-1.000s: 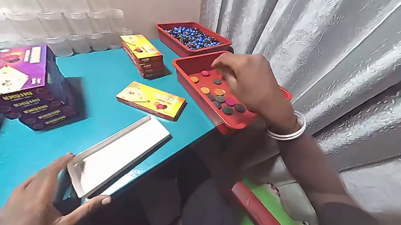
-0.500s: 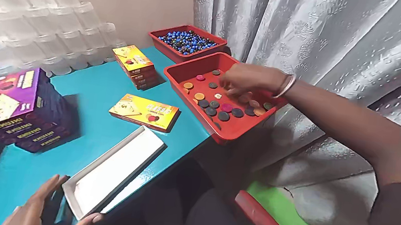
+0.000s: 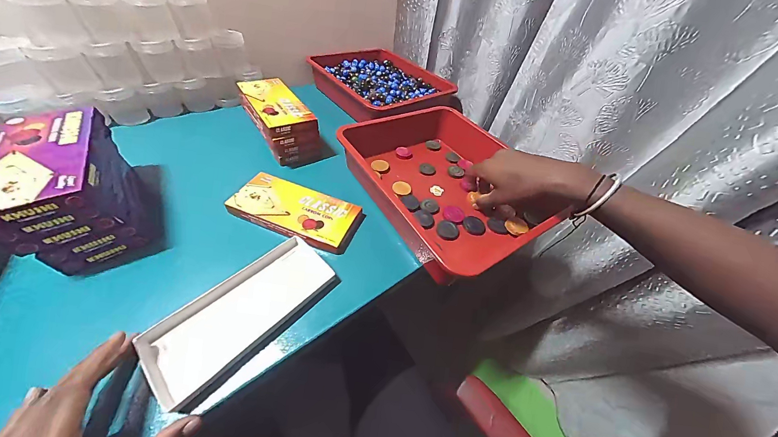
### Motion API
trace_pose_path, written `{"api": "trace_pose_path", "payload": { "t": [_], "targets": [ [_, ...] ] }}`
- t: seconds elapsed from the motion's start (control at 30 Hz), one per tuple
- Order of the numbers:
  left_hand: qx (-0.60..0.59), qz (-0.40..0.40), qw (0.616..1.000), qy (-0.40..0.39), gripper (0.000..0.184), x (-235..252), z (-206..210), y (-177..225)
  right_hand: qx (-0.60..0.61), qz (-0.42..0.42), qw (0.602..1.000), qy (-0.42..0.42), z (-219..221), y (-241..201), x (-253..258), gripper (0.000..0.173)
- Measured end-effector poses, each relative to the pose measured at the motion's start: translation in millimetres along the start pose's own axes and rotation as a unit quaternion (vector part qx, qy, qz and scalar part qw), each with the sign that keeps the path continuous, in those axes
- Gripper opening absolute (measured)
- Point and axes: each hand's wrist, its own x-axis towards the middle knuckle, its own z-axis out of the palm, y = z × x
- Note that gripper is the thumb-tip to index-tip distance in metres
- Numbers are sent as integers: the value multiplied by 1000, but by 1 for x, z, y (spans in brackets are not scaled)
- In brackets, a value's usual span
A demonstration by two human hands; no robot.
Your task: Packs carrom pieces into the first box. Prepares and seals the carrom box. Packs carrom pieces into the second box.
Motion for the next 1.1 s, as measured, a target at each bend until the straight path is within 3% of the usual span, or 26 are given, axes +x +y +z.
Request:
{"api": "trace_pose_path", "payload": {
  "t": [0.13,0.33,0.43,0.57,0.7,0.97,1.03,1.1],
  "targets": [
    [9,-8,1000,-1,99,-2,0,-1,-35,27,998,-38,-19,4,-13,29],
    [1,-11,1000,2,95,-5,5,-9,39,69,984,-163,-17,-2,-31,25],
    [8,-10,1000,5,95,-7,7,-13,84,83,972,-202,-23,-8,-37,40],
    [16,-16,1000,12,92,-9,9,-16,51,98,970,-216,-18,-5,-34,48],
    [27,-18,999,7,91,-10,10,-18,115,109,969,-190,-13,0,-34,45],
    [12,-8,1000,-16,88,-6,9,-21,153,119,981,-14,-8,4,-17,41],
    [8,-11,1000,-18,88,-7,8,-19,64,105,992,-20,-16,10,-23,50],
    [8,-10,1000,-15,87,-8,8,-20,32,144,985,-92,-23,4,-33,54]
  ]
}}
